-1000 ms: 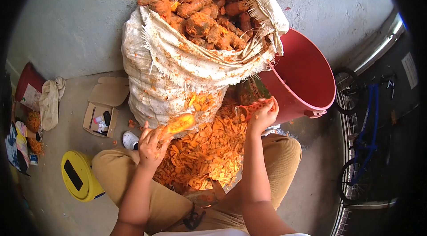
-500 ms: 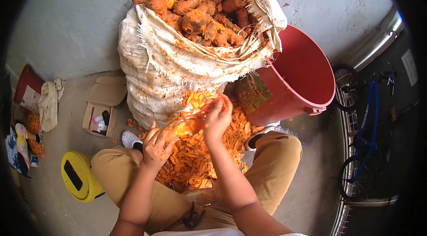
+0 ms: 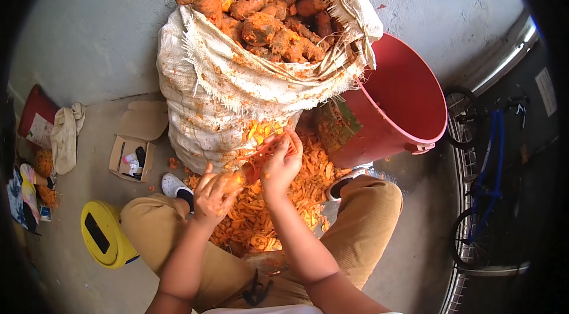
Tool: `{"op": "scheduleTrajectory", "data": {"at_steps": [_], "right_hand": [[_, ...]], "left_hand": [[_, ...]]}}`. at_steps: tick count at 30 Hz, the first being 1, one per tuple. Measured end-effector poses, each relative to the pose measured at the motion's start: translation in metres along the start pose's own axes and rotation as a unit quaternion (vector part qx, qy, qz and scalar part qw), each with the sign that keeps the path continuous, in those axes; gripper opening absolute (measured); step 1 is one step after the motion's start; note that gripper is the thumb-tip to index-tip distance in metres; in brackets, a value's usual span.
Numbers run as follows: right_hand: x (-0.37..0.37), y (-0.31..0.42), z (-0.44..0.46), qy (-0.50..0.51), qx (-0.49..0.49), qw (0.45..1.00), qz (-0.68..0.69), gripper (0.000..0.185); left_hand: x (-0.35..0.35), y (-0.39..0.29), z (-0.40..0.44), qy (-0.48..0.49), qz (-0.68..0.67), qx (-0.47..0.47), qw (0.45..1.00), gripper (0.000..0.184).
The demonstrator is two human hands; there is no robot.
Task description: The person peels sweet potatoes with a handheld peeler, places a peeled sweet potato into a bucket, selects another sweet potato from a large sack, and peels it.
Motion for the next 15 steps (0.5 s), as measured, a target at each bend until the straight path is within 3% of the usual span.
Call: {"op": "scheduleTrajectory", "data": {"at_steps": [4, 6, 12, 15], "right_hand": [[-0.008, 0.005, 0.005, -0.002, -0.02, 0.999, -0.034, 0.02], [-0.029, 0.005, 0.019, -0.052, -0.023, 0.994, -0.097, 0.017], [-0.116, 0.046, 0.06, -0.182, -0.083, 0.98, -0.017, 0.015], [-0.073, 0.056, 0.039, -0.116, -0.065, 0.991, -0.027, 0.016]], "left_hand": [[-0.007, 0.004, -0.004, -0.006, 0.002, 0.002, 1.0, 0.035], [-0.004, 0.001, -0.002, -0.001, -0.006, 0.013, 1.0, 0.035], [-0.017, 0.004, -0.007, -0.02, 0.019, -0.003, 1.0, 0.035], [-0.008, 0.003, -0.005, 0.004, 0.012, -0.003, 1.0, 0.036]]}}
Point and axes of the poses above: each hand's wrist, its own z-axis towards the middle knuckle, its own x-axis out of the palm, y = z × x, the point moved 10 cm from there along z, towards the middle knuckle, and after that the axes turned 15 degrees about x, right-handed, at the moved point
